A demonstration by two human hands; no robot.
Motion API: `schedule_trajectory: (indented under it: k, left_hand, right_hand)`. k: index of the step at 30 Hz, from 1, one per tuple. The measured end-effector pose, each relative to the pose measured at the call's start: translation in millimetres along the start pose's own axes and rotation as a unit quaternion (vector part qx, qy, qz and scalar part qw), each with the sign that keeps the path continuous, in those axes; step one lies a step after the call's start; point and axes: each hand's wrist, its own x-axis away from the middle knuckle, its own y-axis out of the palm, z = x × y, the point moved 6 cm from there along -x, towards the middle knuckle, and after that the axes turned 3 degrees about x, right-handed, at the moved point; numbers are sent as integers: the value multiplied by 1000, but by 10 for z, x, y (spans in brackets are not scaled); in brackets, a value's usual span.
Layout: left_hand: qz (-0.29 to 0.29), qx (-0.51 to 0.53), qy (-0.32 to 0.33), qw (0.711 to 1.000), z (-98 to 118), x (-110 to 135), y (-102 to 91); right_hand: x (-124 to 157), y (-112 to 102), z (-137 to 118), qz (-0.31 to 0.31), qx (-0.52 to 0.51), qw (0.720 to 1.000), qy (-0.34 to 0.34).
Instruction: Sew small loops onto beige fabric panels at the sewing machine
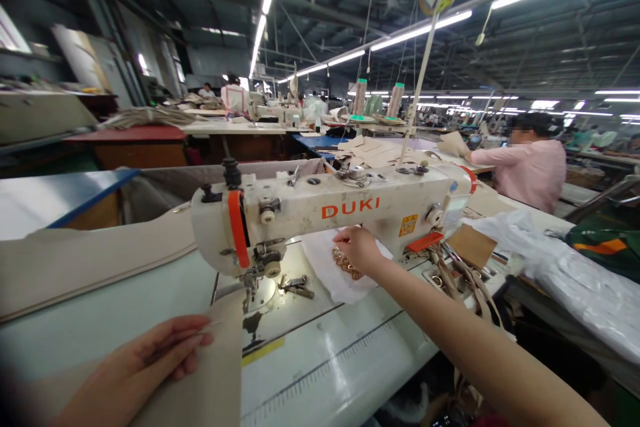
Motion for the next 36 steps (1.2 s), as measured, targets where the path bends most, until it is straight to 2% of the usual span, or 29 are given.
schedule_trajectory:
  k: [3,8,10,12,13,14,20,23,28,32,36]
  left_hand:
    - [2,27,17,1000,38,13,9]
    - [-1,22,89,996,52,55,10]
    - [-3,6,108,994,40,92,12]
    - [-1,-3,119,993,24,128,10]
    - [1,-4,121,993,14,141,7]
    - [5,-3,122,992,6,151,3]
    - [9,-5,154,988,25,194,17]
    - [15,11,160,987,26,214,36]
    - [15,84,145,986,10,206,75]
    - [11,134,120,984,6,172,66]
    - [-12,198,82,977,-15,130,70]
  right_hand:
    - [202,-5,-69,0,-110,994,2]
    - [627,153,-330,-56,-259,964,-5]
    - [770,264,-441,-95,-374,922,29]
    - [880,378,-553,-133,-486,861,74]
    - [920,422,-608,-144,-518,839,87]
    - [947,452,-661,-150,-526,832,89]
    - [981,583,-879,-158,-462,872,26]
    - [970,722,-941,-172,-449,877,15]
    - [928,998,-1032,-193,-460,866,29]
    - [893,1120,-1092,-201,-472,858,35]
    - [908,1226,-1093,-234,-523,816,80]
